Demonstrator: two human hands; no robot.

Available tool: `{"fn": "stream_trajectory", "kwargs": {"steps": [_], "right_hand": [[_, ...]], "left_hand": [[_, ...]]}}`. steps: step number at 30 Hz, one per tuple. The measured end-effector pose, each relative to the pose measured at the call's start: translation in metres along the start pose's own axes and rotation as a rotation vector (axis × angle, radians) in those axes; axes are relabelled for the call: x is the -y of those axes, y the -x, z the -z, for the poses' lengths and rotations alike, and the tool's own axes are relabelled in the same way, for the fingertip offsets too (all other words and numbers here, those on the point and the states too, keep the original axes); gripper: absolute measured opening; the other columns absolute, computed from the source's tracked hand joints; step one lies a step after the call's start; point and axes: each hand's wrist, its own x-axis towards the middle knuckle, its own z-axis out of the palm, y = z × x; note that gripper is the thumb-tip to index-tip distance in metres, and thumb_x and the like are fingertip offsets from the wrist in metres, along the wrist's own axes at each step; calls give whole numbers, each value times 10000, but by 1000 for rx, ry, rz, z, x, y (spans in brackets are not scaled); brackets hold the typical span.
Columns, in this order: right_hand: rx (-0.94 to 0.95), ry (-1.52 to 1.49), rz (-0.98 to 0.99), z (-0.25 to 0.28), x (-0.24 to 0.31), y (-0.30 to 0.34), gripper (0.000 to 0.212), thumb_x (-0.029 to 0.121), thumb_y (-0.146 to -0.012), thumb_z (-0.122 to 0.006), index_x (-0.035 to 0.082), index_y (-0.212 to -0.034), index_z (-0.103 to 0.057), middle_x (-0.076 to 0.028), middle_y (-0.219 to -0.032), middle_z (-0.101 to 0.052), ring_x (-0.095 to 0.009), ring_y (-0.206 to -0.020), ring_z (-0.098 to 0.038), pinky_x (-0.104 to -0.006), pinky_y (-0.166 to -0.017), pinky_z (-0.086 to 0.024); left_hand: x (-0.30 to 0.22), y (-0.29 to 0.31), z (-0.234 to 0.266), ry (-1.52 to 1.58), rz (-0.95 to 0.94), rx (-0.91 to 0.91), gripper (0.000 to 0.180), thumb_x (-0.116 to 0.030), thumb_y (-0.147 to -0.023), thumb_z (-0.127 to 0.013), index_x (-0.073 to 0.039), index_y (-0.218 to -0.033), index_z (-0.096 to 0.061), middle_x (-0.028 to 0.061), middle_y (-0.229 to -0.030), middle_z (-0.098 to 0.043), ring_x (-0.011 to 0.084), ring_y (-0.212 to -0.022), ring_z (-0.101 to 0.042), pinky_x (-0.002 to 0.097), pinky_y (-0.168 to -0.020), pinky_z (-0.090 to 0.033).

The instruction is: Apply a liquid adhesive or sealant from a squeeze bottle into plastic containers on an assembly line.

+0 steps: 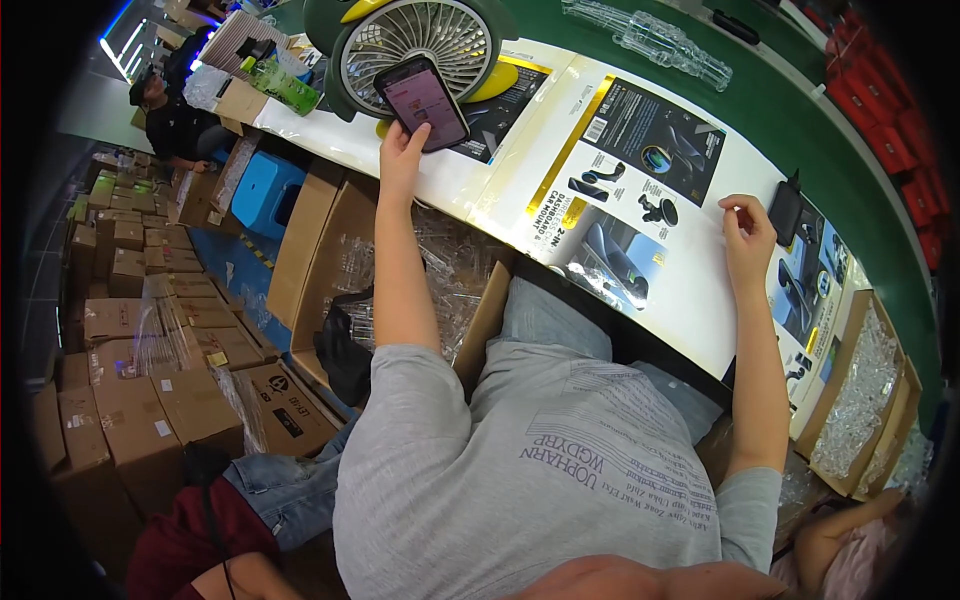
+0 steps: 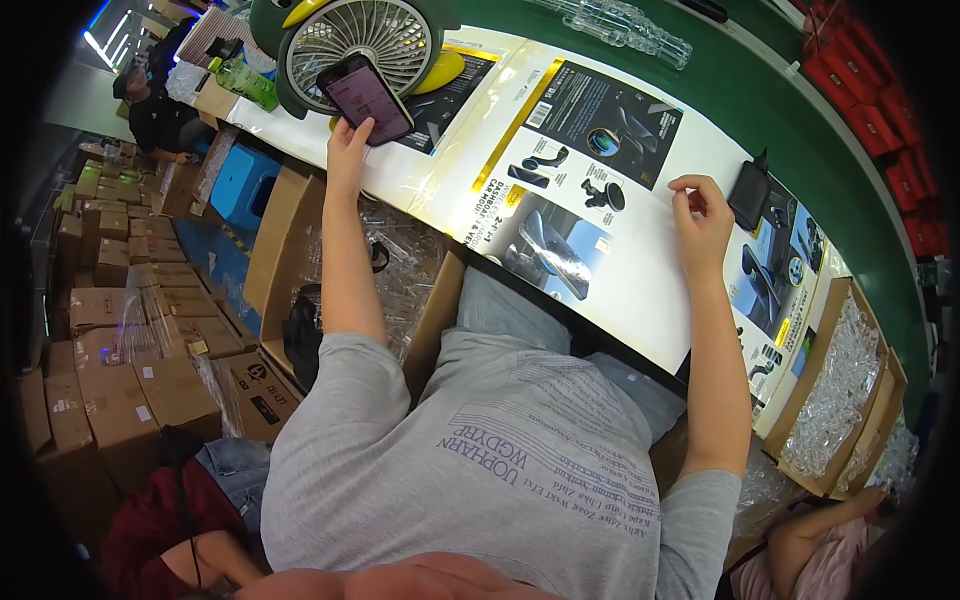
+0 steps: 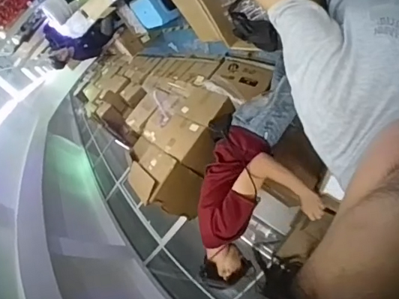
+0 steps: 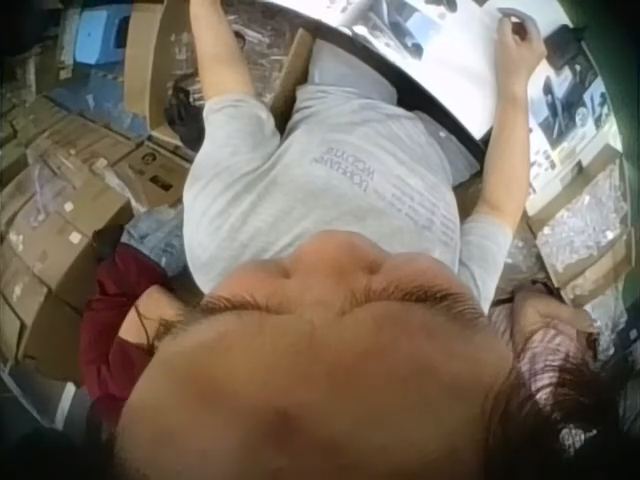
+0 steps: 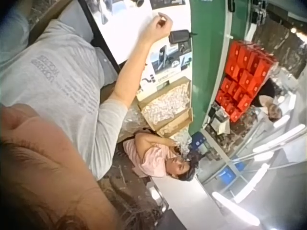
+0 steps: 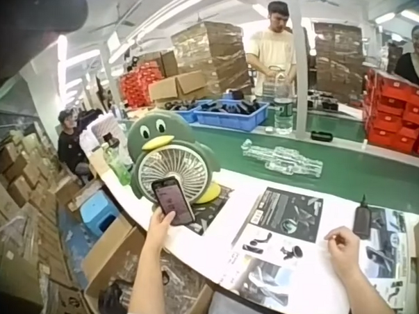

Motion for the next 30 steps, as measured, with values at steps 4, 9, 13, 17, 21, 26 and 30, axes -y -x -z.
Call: {"fn": "stream_trajectory", "kwargs": {"steps": [4, 9, 13, 17, 21, 26, 30], "right_hand": [[4, -10, 0, 1, -1, 0, 101, -28, -792, -488, 22, -823, -569, 0, -773, -555, -44, -644, -469, -168, -600, -377], [3, -13, -7, 1, -1, 0, 93, -23, -791, -491, 21, -821, -568, 0, -773, -558, -44, -643, -470, -168, -597, -379], [-2, -3, -14, 1, 0, 0, 94, -27, -787, -493, 19, -820, -568, 2, -774, -557, -42, -641, -469, -169, -596, -379], [-3, -6, -14, 0, 1, 0, 94, -25, -786, -494, 21, -817, -570, 2, -776, -559, -43, -643, -471, -169, -597, -381], [-9, -14, 1, 1, 1, 0, 97, -25, -786, -493, 22, -817, -572, 0, -775, -563, -44, -642, -473, -169, -598, -382], [-5, -20, -7, 1, 1, 0, 99, -28, -785, -493, 22, -815, -574, 1, -774, -564, -41, -644, -476, -167, -598, -382], [-6, -19, -9, 1, 0, 0, 98, -27, -786, -496, 22, -816, -576, 1, -774, -565, -39, -645, -478, -168, -596, -384]], "left_hand": [[0, 0, 0, -14, -1, -32, 329, -184, -888, -528, 28, -1140, -513, 61, -1077, -572, 125, -976, -527, 236, -874, -388], [2, -1, 4, 13, 57, -78, 427, -257, -893, -522, 39, -1194, -458, 63, -1110, -544, 133, -985, -518, 248, -877, -388], [-3, 3, -5, 37, 11, -133, 358, -255, -904, -499, 46, -1097, -510, 52, -1017, -563, 109, -922, -496, 215, -821, -382], [7, 0, 1, 67, -3, -220, 372, -238, -906, -489, 64, -1123, -482, 71, -1027, -553, 121, -923, -508, 234, -827, -400], [9, 3, 4, 84, -50, -191, 348, -202, -908, -477, 70, -1126, -471, 75, -1027, -547, 122, -899, -523, 246, -810, -425], [10, 3, 5, 74, -81, -186, 308, -159, -897, -499, 70, -1101, -479, 72, -984, -561, 119, -864, -535, 227, -782, -431], [6, 4, 2, -13, -128, -128, 283, -122, -869, -547, 70, -1068, -487, 77, -970, -585, 113, -862, -544, 216, -766, -430]]}}
